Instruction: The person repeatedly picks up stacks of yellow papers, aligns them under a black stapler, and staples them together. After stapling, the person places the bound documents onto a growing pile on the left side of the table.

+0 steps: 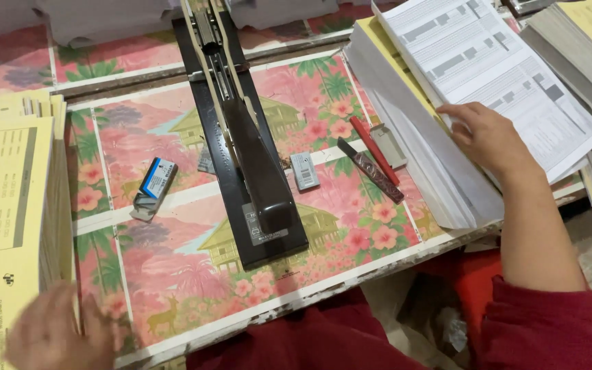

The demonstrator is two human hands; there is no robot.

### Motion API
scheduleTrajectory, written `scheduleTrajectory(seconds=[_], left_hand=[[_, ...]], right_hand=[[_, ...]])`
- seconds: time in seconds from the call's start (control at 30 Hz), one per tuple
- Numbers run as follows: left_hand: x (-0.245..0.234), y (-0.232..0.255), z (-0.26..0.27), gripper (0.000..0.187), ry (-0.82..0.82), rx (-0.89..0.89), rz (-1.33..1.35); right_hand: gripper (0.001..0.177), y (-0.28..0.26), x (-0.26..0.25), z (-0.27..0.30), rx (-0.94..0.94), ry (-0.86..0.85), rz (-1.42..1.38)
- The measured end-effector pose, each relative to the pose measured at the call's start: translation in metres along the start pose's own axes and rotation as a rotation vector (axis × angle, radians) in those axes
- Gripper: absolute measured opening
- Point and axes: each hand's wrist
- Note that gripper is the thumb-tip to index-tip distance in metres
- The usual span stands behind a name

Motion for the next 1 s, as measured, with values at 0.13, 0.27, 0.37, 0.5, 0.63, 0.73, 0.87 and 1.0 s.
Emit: scheduleTrajectory(seconds=[0.13, 0.27, 0.37, 0.5, 0.63, 0.73, 0.87, 1.0], left_hand=[[0.005, -0.054, 0.022, 0.067, -0.255, -0.298, -0.234], [0.013, -0.068, 0.025, 0.045, -0.05, -0.082, -0.363], [0.014, -0.071, 0.03, 0.03, 0.021, -0.026, -0.528], [0.022, -0.08, 0.043, 0.049, -0.054, -0.151, -0.341], [0.021, -0.072, 0.042, 0.046, -0.029, -0.13, -0.378], [0.022, -0.064, 0.041, 0.055, -0.136, -0.336, -0.17], [-0.005, -0.03, 0.01, 0.025, -0.018, 0.08, -0.489], [0.007, -0.035, 0.024, 0.045, -0.054, -0.235, -0.354]], right_hand=[[0.037, -0.015, -0.009, 0.008, 0.068, -0.02, -0.115], [0.025, 0.0, 0.009, -0.006, -0.02, 0.098, -0.097], [0.021, -0.01, 0.007, -0.007, 0.02, 0.122, -0.006], [0.023, -0.012, 0.001, -0.012, 0.179, 0.05, -0.073], [0.026, 0.02, 0.042, -0.038, 0.003, 0.154, 0.266], [0.023, 0.039, 0.064, -0.05, -0.023, 0.329, 0.433], [0.023, 0.039, 0.062, -0.047, 0.018, 0.373, 0.356], [0.025, 0.034, 0.059, -0.045, 0.055, 0.336, 0.178]])
Point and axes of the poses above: each hand's wrist, its own z-axis away from the middle knuckle, its own x-axis out of the palm, y = z × x, and after that the axes turned 2 degrees about -y, right-handed
